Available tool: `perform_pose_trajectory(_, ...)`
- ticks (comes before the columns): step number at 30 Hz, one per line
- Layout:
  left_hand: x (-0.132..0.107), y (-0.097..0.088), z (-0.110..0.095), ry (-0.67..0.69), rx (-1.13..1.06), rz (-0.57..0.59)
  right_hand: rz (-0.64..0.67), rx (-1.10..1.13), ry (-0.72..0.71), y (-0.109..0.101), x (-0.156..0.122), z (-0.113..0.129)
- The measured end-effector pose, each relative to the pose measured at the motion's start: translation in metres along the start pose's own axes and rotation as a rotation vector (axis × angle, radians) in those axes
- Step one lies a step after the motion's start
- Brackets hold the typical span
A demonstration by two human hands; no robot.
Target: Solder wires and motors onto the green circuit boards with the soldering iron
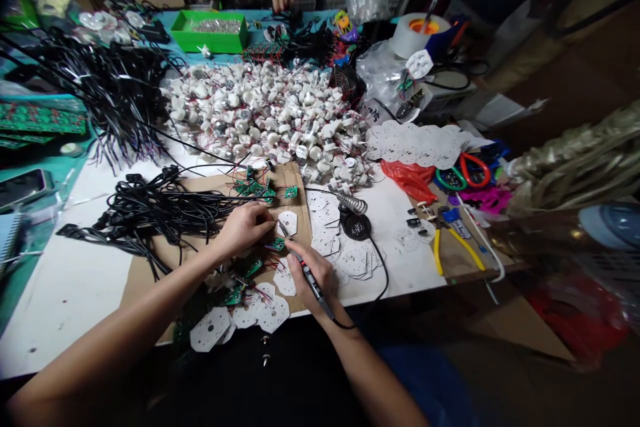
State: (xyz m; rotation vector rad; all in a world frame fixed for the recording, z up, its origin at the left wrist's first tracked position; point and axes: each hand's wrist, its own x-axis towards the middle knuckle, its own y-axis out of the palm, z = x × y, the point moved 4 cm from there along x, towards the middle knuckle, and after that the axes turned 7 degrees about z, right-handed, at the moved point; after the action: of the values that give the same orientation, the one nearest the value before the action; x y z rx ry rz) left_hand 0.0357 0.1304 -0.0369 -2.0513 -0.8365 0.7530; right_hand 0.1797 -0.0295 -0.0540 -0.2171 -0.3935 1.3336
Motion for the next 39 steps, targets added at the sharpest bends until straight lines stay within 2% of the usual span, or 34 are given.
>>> perform_pose_trajectory(8, 0.000, 0.001, 0.000, 0.004, -0.016, -0.014, 0.029, -0.094, -0.179, 0.001, 0.003, 0.009)
perform_pose_trajectory(16, 0.000, 0.000, 0.001, 0.006, -0.008, -0.008, -0.048, 0.047, -0.032, -0.002, -0.004, -0.005)
perform_pose_trajectory(25, -0.009, -0.002, -0.006, -0.024, 0.089, -0.023, -0.112, 0.041, -0.015, -0.006, -0.008, -0.007)
perform_pose_trajectory(27, -0.009, -0.014, -0.006, -0.018, 0.107, -0.060, -0.149, 0.055, -0.009, -0.006, -0.009, -0.007)
perform_pose_trajectory(30, 0.004, -0.048, 0.001, -0.039, 0.082, -0.161, -0.149, 0.075, 0.012, -0.005, -0.010, -0.009)
perform_pose_trajectory(33, 0.034, -0.092, 0.014, -0.119, 0.065, -0.293, -0.122, 0.089, 0.009, -0.005, -0.011, -0.012)
perform_pose_trajectory(35, 0.059, -0.114, 0.023, -0.187, 0.105, -0.348, -0.117, 0.089, -0.002, -0.005, -0.010, -0.012)
perform_pose_trajectory(37, 0.084, -0.124, 0.029, -0.234, 0.164, -0.334, -0.127, 0.088, -0.017, -0.006, -0.009, -0.010)
perform_pose_trajectory(39, 0.103, -0.126, 0.032, -0.266, 0.193, -0.298, -0.163, 0.092, -0.023, -0.007, -0.008, -0.008)
